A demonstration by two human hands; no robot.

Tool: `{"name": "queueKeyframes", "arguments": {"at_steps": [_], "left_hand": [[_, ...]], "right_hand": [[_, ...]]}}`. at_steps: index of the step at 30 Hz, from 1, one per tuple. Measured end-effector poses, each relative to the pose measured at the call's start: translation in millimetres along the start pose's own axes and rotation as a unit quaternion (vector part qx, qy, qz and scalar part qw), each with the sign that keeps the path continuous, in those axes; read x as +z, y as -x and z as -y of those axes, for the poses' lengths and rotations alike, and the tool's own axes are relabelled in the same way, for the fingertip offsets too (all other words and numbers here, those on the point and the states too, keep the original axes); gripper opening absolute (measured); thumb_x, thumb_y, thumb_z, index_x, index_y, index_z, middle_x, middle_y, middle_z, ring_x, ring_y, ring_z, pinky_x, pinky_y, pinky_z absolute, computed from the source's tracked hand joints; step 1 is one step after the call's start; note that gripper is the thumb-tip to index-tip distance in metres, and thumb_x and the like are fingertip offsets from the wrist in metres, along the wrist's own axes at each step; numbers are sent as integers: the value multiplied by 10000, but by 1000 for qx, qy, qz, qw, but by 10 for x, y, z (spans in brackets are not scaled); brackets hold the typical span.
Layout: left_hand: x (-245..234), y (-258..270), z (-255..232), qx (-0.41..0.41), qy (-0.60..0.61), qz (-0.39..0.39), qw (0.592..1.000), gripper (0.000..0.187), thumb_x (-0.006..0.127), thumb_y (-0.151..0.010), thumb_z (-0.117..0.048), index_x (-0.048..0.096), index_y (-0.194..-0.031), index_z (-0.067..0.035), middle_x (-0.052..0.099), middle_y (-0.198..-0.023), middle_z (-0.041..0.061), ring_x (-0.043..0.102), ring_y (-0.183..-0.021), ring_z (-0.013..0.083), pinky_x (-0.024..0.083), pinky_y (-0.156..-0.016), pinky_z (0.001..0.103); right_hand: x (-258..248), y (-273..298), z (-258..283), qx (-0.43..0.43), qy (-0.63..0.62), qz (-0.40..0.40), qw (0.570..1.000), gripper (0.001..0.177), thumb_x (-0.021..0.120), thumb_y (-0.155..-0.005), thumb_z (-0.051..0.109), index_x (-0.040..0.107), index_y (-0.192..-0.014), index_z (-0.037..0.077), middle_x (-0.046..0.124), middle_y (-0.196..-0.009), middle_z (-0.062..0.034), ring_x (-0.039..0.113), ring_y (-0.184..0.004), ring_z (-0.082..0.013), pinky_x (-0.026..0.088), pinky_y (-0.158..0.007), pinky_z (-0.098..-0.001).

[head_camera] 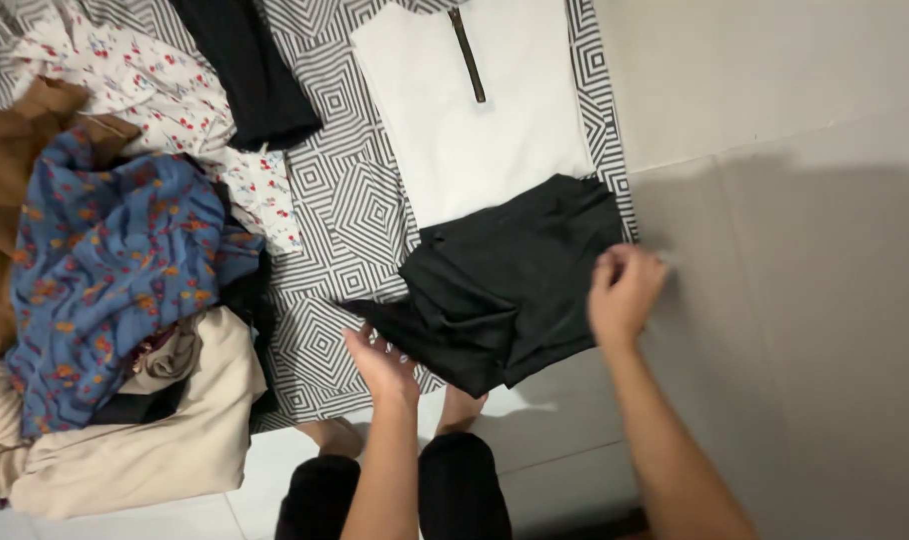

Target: Folding various items of clothing on a mattress and organizing them into stacks or a cupboard.

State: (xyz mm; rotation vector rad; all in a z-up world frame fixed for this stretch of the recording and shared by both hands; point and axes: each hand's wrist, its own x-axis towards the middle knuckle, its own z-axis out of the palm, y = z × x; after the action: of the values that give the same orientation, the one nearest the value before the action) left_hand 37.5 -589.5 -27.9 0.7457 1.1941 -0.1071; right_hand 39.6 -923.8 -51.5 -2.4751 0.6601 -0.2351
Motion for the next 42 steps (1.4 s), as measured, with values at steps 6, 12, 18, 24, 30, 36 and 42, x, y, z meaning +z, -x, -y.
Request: {"name": "queueKeyframes", "arguments": {"at_steps": [6,12,18,24,30,36,42], "left_hand": [[187,72,108,-12,-238,-32,971,745,599,-873,-516,319,-1477,-182,537,-1399,112,549,-1195,338,482,-928,529],[130,-70,270,59,-235,19,970,824,771,-827,-461,380,-1459,-105,597,-1363,122,575,-1226,259,474,-1006,393],[71,98,182,-12,-124,17,992,851,700,-840,-516,335,-1500,-125,547,-1386,106,558,-1227,270,490,-1002,444],[-145,-196,231,178,-403,-66,895,831,772,-760,-140,324,-1454,-52,574,-1323,179,570,-1221,334,457,-1055,436],[891,63,-366,546,-603,179,554,560,662,-798,-28,576,-1351,-48,591,-1290,189,549,-1213,375,416,-1042,487],[1269,23,-297,543,-605,280,512,377,650,-862,-43,636,-1239,-47,608,-1206,165,575,-1147,361,458,-991,468],[586,-274,306,349,-665,127,648,263,641,-941,-231,685,-1117,-41,677,-1121,211,649,-1059,377,525,-960,436]], "right_hand": [[-1,690,1420,-4,-126,210,970,525,816,-777,284,632,-1218,65,679,-1080,-171,658,-960,-391,539,-803,-453],[168,1145,1588,-28,-136,296,945,533,715,-857,196,615,-1380,200,723,-1210,-120,698,-1063,-357,569,-873,-428],[41,1149,1615,-185,-140,440,868,525,725,-711,66,704,-1234,121,691,-1009,-167,673,-891,-372,542,-717,-425],[351,1476,636,180,-259,198,928,154,608,-890,13,722,-984,57,732,-897,-63,711,-799,-148,565,-752,-294],[349,1536,331,582,-394,-42,710,292,705,-888,123,525,-1118,118,653,-971,-67,651,-845,-214,559,-716,-366],[702,1773,481,621,-556,58,550,286,797,-875,236,641,-1066,91,628,-900,-52,601,-794,-215,526,-708,-358],[341,1605,857,536,-666,161,494,310,669,-843,107,659,-1140,15,756,-1014,-79,709,-943,-237,543,-899,-361]]}}
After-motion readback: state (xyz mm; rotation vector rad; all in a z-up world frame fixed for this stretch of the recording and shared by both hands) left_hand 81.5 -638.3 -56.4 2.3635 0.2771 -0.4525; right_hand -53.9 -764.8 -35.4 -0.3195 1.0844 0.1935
